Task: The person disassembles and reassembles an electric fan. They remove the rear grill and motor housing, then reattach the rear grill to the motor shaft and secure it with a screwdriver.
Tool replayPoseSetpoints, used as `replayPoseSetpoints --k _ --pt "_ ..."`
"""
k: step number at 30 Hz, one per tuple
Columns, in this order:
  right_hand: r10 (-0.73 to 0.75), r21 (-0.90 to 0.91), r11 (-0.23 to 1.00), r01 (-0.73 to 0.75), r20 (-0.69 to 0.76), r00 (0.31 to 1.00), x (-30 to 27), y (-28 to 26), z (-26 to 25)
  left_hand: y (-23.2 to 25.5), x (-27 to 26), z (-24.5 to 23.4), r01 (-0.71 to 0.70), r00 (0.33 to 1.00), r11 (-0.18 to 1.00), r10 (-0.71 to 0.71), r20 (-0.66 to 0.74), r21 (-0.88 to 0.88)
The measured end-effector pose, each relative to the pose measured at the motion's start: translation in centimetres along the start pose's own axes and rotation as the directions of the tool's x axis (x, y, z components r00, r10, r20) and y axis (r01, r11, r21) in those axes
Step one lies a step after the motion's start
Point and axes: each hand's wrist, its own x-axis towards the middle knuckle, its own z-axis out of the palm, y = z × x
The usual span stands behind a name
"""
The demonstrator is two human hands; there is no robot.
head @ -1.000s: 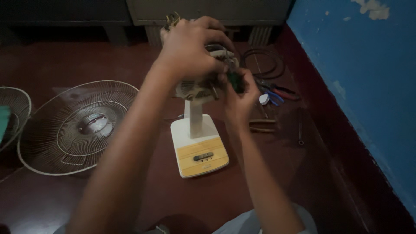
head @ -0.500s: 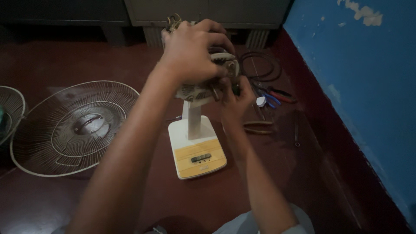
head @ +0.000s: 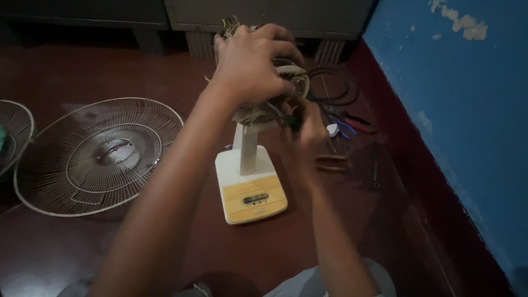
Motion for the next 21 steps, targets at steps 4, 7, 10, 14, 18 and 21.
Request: replayPoseSetpoints --k 4,7,10,14,18,21 --pt "-0.091 -0.002 0.996 0.091 0.012 0.996 0.4 0.4 -0.3 0.1 0.0 0.0 0.006 1.0 1.0 -0.006 0.01 0.0" --pt "-0.106 0.041 0.994 0.104 0.054 0.993 0.6 0.8 -0.7 0.1 0.0 -0.2 0.003 1.0 1.0 -0.003 0.011 -0.005" --pt "-0.15 0.046 0.988 0.146 0.102 0.983 0.9 1.2 -1.2 -0.1 0.0 -0.2 -0.017 1.0 1.0 0.017 0.01 -0.01" --pt "-0.198 0.02 0.98 0.197 0.122 0.973 1.4 1.4 -1.6 -0.1 0.0 -0.1 -0.01 1.0 1.0 0.01 -0.002 -0.011" --pt "-0.106 0.108 0.99 0.092 0.135 0.985 1.2 1.3 -1.7 -0.2 0.1 0.1 -0.014 1.0 1.0 0.014 -0.015 -0.007" --pt "0.076 0.265 0.957 -0.121 0.173 0.982 1.5 1.4 -1.5 -0.2 0.0 0.2 -0.028 0.999 1.0 0.028 -0.04 -0.008"
